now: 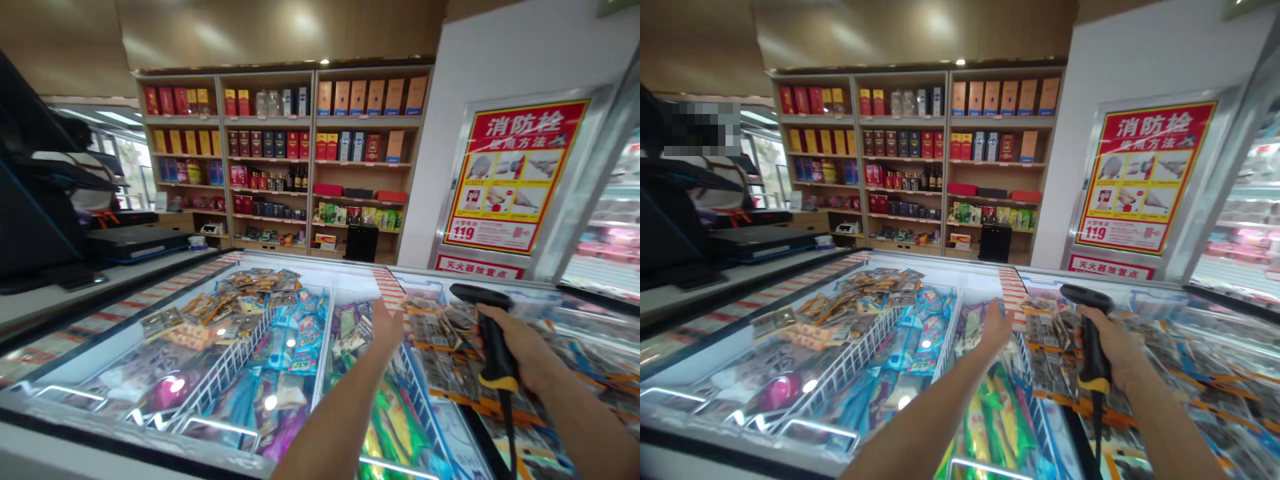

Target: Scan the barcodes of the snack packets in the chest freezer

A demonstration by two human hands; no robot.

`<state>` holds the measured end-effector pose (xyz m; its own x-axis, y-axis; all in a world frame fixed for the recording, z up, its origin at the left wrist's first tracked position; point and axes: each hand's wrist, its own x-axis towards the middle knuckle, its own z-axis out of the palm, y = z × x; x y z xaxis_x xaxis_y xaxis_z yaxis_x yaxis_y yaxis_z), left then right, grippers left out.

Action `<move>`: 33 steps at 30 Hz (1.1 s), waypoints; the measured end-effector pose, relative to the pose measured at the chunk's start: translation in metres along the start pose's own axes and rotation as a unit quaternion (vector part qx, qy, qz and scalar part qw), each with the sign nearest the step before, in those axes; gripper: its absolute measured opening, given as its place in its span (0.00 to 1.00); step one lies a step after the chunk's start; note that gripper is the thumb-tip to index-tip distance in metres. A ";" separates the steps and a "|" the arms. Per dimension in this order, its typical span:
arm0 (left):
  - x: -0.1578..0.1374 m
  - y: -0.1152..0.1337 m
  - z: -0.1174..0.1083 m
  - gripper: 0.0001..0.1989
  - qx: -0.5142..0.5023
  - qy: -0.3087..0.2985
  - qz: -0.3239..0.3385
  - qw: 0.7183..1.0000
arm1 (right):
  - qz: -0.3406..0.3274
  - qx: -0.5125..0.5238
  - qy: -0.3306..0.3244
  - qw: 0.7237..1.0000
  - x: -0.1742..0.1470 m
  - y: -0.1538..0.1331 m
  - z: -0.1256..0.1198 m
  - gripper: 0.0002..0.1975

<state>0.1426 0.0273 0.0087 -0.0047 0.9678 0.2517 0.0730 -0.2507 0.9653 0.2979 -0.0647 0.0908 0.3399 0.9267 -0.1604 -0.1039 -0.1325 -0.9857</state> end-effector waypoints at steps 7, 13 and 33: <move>0.004 -0.007 -0.156 0.26 0.363 0.133 -0.003 0.922 | 0.017 0.005 -0.095 0.995 0.000 0.018 0.086 0.09; -0.003 -0.027 -0.212 0.23 0.519 0.087 -0.046 0.849 | 0.022 -0.021 -0.105 0.994 0.000 0.037 0.122 0.09; -0.019 -0.017 -0.221 0.18 0.567 0.129 -0.065 0.811 | 0.064 -0.090 -0.168 0.980 -0.022 0.066 0.137 0.11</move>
<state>-0.0785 0.0083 0.0032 -0.2831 0.9107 0.3009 0.9246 0.1758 0.3379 0.1550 -0.0455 0.0366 0.0049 0.9581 -0.2865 0.0504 -0.2864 -0.9568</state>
